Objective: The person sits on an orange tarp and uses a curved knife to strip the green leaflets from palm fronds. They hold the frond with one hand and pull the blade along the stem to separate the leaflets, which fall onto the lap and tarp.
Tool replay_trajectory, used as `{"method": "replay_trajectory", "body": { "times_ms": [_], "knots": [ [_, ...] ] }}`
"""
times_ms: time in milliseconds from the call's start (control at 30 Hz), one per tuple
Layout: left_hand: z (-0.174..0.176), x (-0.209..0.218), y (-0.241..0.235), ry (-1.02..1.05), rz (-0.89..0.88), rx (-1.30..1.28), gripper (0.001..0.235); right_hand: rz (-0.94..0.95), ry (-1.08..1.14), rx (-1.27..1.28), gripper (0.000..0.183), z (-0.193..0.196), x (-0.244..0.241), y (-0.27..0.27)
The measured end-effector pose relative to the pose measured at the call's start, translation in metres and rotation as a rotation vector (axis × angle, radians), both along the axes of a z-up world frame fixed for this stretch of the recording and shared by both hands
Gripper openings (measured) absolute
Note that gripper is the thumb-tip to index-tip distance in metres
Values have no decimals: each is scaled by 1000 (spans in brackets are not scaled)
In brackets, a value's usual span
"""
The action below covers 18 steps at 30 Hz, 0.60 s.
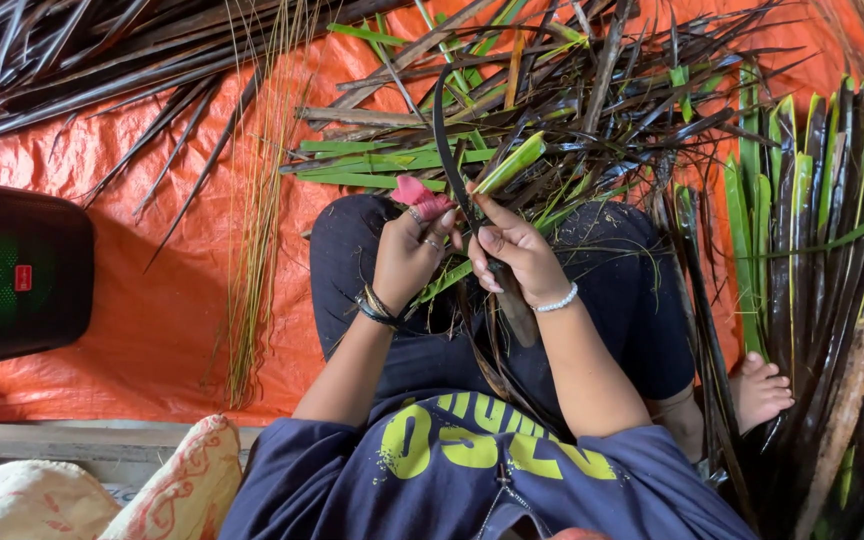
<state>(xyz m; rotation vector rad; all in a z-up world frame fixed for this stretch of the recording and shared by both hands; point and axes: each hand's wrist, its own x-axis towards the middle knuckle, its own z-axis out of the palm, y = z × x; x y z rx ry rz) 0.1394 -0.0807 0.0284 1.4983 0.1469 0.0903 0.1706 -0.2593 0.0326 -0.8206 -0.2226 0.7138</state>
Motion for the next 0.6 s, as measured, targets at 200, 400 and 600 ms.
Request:
{"method": "replay_trajectory", "body": {
  "times_ms": [200, 400, 600],
  "knots": [
    [16, -6, 0, -32, 22, 155, 15, -59, 130, 34, 47, -16, 2, -5],
    [11, -15, -4, -1, 33, 171, 11, -212, 159, -150, 30, -51, 20, -18],
    [-11, -50, 17, 172, 90, 111, 14, -562, 122, -234, 49, -50, 79, -97]
  ]
}}
